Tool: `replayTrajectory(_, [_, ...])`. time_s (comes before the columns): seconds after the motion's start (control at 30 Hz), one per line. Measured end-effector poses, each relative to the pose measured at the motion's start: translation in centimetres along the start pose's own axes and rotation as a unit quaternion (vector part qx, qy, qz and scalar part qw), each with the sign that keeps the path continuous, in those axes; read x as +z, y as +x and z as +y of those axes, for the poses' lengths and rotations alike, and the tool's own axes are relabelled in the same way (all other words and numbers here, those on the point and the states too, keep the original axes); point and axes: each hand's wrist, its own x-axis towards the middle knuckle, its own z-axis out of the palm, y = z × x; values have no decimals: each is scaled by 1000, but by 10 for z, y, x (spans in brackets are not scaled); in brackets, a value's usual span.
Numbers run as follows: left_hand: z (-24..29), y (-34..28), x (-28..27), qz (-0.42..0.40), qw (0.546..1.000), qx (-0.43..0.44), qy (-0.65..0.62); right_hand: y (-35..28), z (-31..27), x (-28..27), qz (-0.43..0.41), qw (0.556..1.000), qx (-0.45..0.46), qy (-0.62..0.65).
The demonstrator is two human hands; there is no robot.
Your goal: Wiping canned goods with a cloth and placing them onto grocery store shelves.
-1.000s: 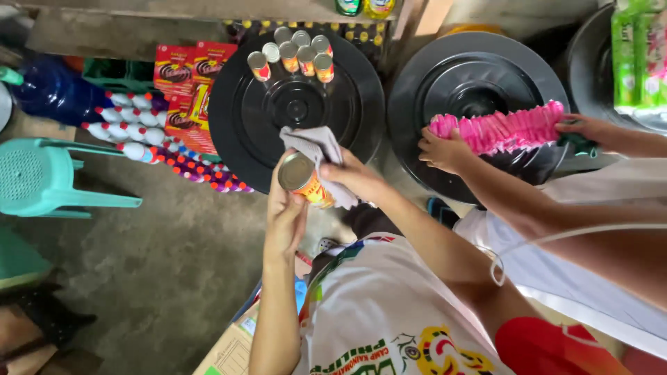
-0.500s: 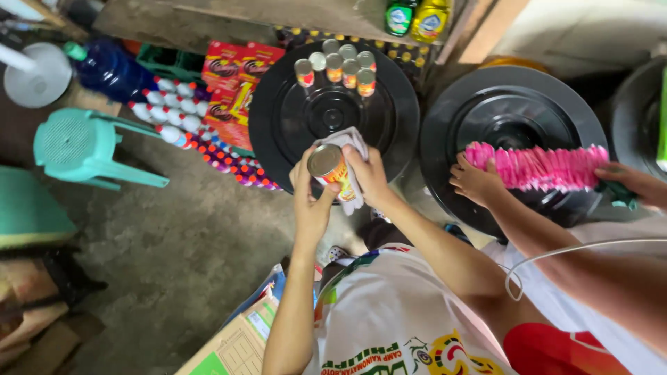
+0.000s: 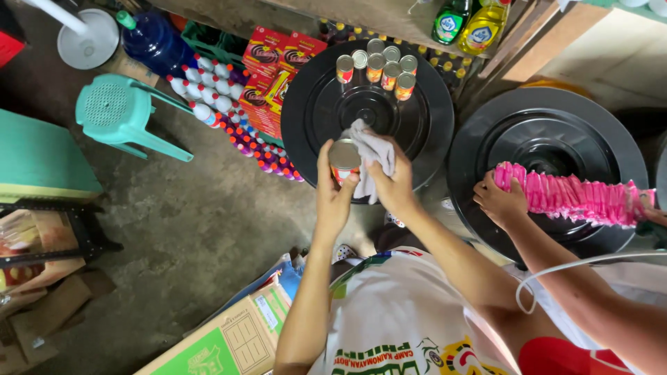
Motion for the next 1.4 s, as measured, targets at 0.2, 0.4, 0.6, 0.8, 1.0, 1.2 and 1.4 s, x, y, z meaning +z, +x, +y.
replayTrajectory(0.2, [7,-2,-22,-47,962,96,253,28,-53,-8,-155,942,-221,-201])
replayTrajectory(0.4, [29,4,-23,-11,990,5,138,45,-40,-2,-195,939,-212,-189])
replayTrajectory(0.6, [8,0,-41,11,968,107,226,33,-57,7,-234,941,-198,-145])
replayTrajectory(0.8, [29,1,-34,-12,961,125,245,37,-41,12,-201,966,-114,-118])
replayTrajectory(1.0, [11,9,-29,16,984,57,167,18,-45,19,-117,958,-195,-173])
replayTrajectory(1.2, [-19,8,-9,-20,995,-30,-92,31,-11,29,-60,977,-190,-73])
replayTrajectory(1.4, [-21,15,-5,31,928,-98,-357,5,-8,28,-77,984,-149,-61])
